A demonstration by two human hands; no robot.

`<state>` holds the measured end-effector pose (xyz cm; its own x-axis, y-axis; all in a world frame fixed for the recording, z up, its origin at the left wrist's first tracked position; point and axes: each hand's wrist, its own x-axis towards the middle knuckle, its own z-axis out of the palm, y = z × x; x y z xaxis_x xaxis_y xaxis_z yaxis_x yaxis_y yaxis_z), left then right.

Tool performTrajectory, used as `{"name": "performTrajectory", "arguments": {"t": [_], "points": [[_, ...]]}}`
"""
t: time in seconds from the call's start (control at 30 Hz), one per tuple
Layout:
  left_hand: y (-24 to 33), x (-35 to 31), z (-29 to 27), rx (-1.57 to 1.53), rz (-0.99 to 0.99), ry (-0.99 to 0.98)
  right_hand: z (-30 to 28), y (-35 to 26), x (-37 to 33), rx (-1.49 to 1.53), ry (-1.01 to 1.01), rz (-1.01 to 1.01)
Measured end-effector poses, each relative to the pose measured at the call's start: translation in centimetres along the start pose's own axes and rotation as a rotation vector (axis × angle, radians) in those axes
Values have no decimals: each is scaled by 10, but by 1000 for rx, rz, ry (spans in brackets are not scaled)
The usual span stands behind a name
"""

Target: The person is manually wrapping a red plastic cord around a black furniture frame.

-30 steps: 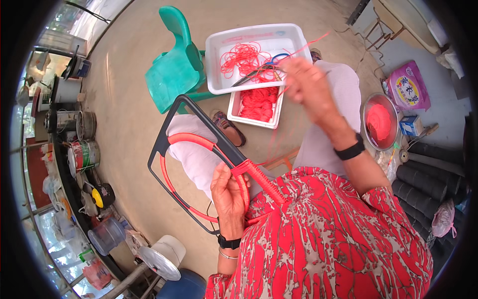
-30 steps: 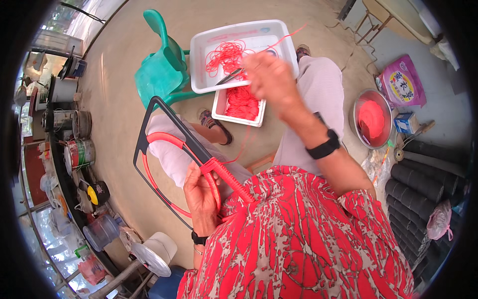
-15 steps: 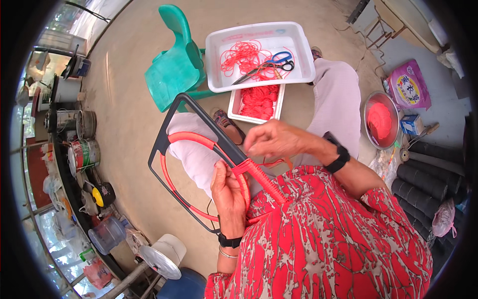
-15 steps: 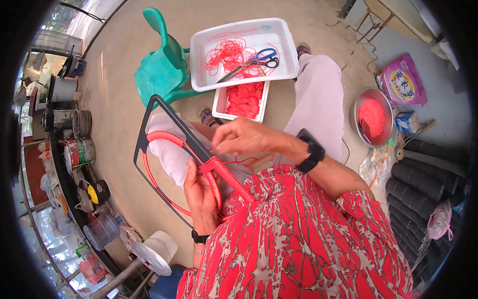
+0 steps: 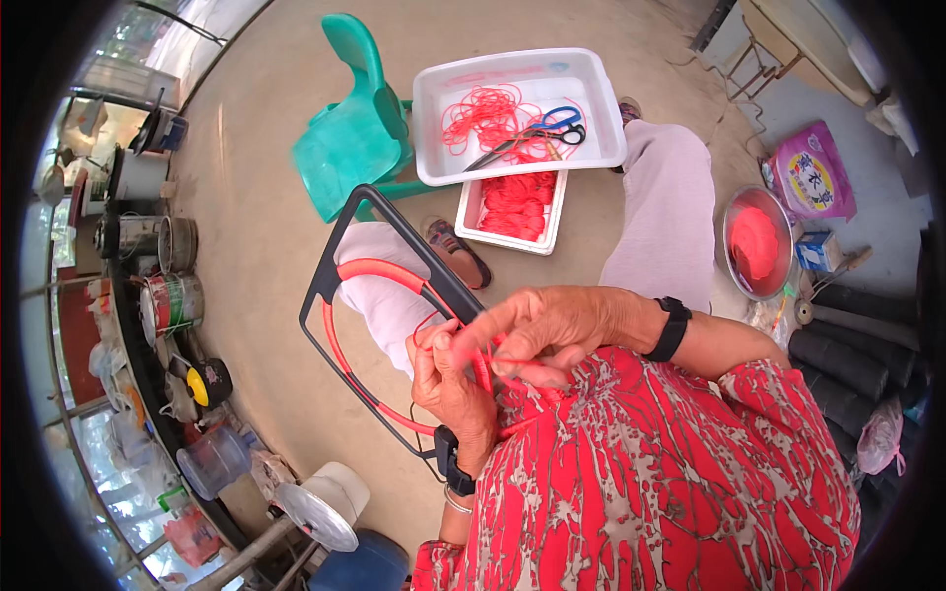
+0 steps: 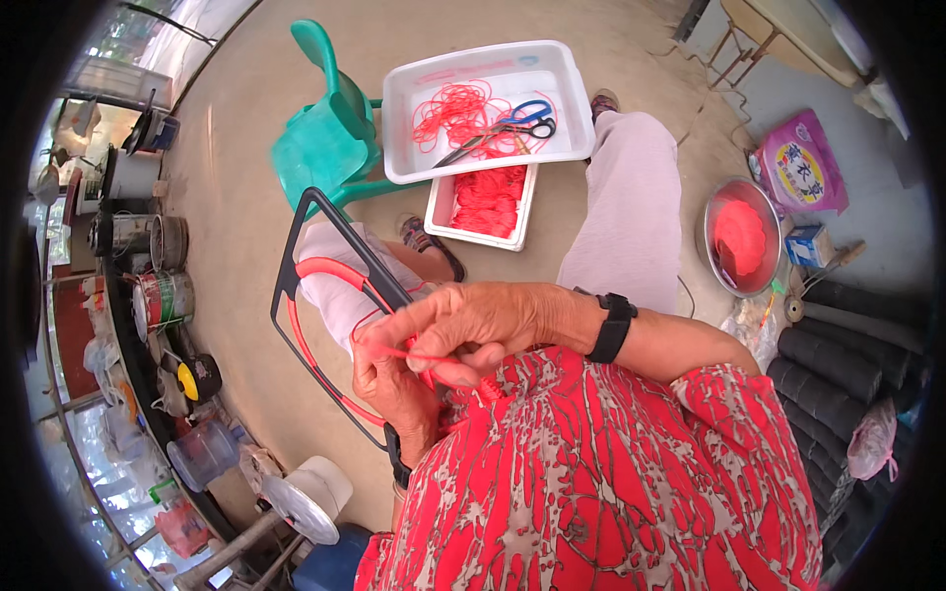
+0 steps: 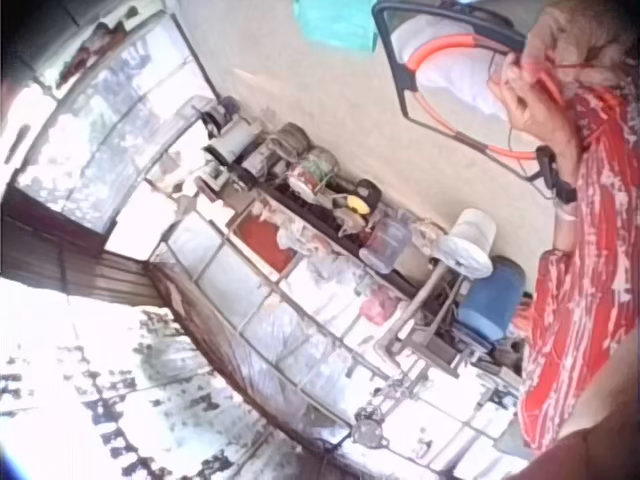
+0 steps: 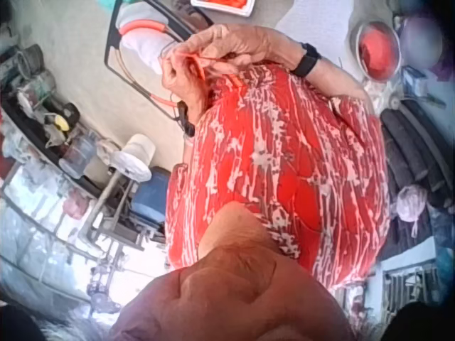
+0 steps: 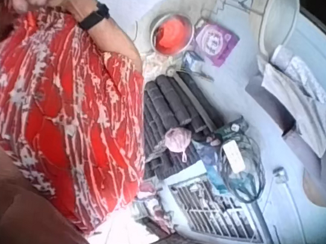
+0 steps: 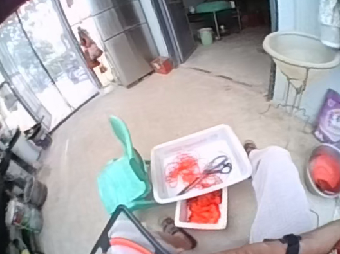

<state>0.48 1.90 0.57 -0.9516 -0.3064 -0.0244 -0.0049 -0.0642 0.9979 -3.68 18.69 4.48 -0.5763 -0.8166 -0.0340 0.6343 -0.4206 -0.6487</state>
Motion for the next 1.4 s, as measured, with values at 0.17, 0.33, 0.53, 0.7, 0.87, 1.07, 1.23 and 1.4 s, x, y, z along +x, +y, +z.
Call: {"name": "performTrajectory", "arguments": {"t": [0.17, 0.33, 0.53, 0.7, 0.87, 1.07, 1.23, 1.4], "points": [[-3, -3, 1, 39, 84, -11, 16, -20, 11, -417, 329, 118], [-12, 0, 0, 244, 336, -115, 21, 1, 20, -926, 463, -256], [-9, -3, -1, 255, 249, -141, -3, 17, 27, -1193, 447, -527], [0, -3, 0, 172, 244, -82, 11, -41, -5, -598, 488, -19], [-6, 4, -6, -267, -200, 3, -31, -83, -68, -1047, 900, -100], [-16, 20, -12, -519, -486, -238, -101, -114, -177, -212, 1122, -784], [-10, 24, -5, -668, -608, -366, -103, -105, -181, -59, 915, -872], [-5, 31, 2, -707, -753, -370, -87, -77, -157, -308, 1099, -580]]}}
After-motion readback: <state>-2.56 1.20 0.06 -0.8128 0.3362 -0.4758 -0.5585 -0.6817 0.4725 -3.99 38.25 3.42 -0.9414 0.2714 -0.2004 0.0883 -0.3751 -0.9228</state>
